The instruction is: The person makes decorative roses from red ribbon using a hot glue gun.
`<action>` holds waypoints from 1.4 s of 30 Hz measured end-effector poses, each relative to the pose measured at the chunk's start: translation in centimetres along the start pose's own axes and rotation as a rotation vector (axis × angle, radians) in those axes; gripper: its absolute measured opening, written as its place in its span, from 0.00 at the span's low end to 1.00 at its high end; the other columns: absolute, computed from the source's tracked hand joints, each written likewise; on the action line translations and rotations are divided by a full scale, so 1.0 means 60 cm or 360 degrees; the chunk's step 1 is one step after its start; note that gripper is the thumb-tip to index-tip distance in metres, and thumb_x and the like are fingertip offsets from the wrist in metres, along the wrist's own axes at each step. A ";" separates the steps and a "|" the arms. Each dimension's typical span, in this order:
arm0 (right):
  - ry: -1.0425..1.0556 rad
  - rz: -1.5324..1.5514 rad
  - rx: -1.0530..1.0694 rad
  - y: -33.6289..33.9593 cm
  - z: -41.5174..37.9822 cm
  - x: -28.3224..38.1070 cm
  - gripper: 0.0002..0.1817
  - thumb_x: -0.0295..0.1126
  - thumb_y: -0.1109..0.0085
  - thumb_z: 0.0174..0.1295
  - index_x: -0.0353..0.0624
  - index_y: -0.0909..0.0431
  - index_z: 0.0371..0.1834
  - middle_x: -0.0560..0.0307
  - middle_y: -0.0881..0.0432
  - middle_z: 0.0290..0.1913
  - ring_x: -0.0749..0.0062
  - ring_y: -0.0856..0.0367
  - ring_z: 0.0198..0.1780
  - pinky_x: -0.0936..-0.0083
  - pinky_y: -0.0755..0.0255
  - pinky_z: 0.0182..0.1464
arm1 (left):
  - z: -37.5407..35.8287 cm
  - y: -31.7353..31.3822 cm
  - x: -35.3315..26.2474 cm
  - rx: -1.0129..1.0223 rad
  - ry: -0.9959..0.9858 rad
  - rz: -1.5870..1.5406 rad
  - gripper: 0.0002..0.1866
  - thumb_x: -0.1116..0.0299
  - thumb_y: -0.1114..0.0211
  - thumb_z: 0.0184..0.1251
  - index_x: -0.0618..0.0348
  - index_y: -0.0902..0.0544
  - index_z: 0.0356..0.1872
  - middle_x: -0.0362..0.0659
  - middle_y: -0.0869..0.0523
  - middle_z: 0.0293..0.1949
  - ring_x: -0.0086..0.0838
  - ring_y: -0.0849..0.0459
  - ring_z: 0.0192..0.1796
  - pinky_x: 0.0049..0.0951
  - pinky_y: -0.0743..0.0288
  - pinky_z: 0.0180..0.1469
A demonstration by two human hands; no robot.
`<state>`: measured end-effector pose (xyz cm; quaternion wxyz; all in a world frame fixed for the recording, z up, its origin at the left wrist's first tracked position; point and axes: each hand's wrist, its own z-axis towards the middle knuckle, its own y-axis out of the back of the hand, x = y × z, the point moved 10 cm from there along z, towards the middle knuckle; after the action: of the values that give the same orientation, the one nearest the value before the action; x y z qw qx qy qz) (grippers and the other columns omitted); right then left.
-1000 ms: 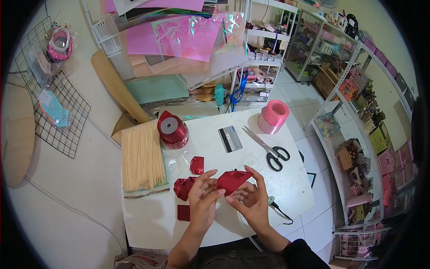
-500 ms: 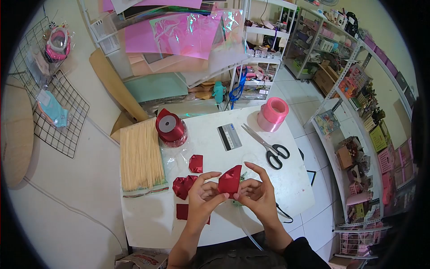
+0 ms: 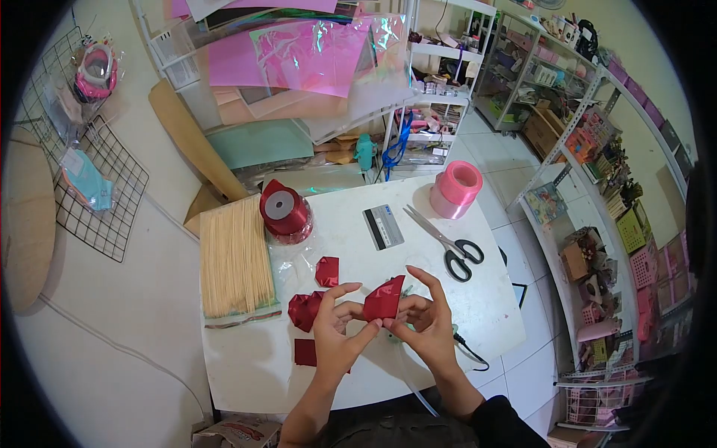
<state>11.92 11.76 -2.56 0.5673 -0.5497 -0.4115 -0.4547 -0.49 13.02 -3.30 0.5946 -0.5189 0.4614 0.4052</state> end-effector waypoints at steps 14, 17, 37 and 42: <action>-0.0190 -0.0057 0.0274 -0.013 -0.014 0.004 0.39 0.15 0.40 0.40 0.42 0.46 0.58 0.64 0.28 0.24 0.86 0.30 0.28 0.88 0.35 0.35 | 0.001 0.012 -0.012 -0.0040 0.0031 -0.0134 0.17 0.79 0.39 0.49 0.67 0.26 0.43 0.43 0.20 0.31 0.20 0.23 0.35 0.17 0.32 0.40; -0.0255 -0.0061 0.0357 -0.020 -0.020 0.003 0.38 0.15 0.41 0.40 0.43 0.45 0.58 0.65 0.28 0.23 0.86 0.30 0.28 0.88 0.35 0.36 | -0.001 0.006 -0.014 -0.0001 -0.0001 -0.0145 0.12 0.81 0.39 0.50 0.68 0.22 0.38 0.43 0.19 0.31 0.18 0.23 0.33 0.15 0.32 0.36; 0.0428 -0.1863 0.0081 0.079 -0.025 -0.001 0.30 0.23 0.40 0.31 0.36 0.34 0.46 0.46 0.35 0.50 0.58 0.28 0.43 0.73 0.29 0.37 | 0.003 0.079 -0.020 -0.0520 -0.0124 0.0062 0.10 0.80 0.38 0.51 0.68 0.22 0.37 0.43 0.19 0.32 0.19 0.22 0.34 0.15 0.30 0.38; 0.0916 -0.1447 -0.0228 0.090 -0.062 0.093 0.18 0.24 0.35 0.34 0.33 0.27 0.32 0.45 0.24 0.36 0.63 0.22 0.31 0.80 0.29 0.32 | 0.000 0.063 -0.026 -0.0525 -0.0190 0.0169 0.08 0.80 0.39 0.51 0.69 0.22 0.35 0.43 0.20 0.31 0.20 0.22 0.34 0.15 0.29 0.38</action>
<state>18.39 7.62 1.30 0.3641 -0.2068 -0.4038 -0.8134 -4.51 13.51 -2.72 0.5056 -0.5594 0.3793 0.5363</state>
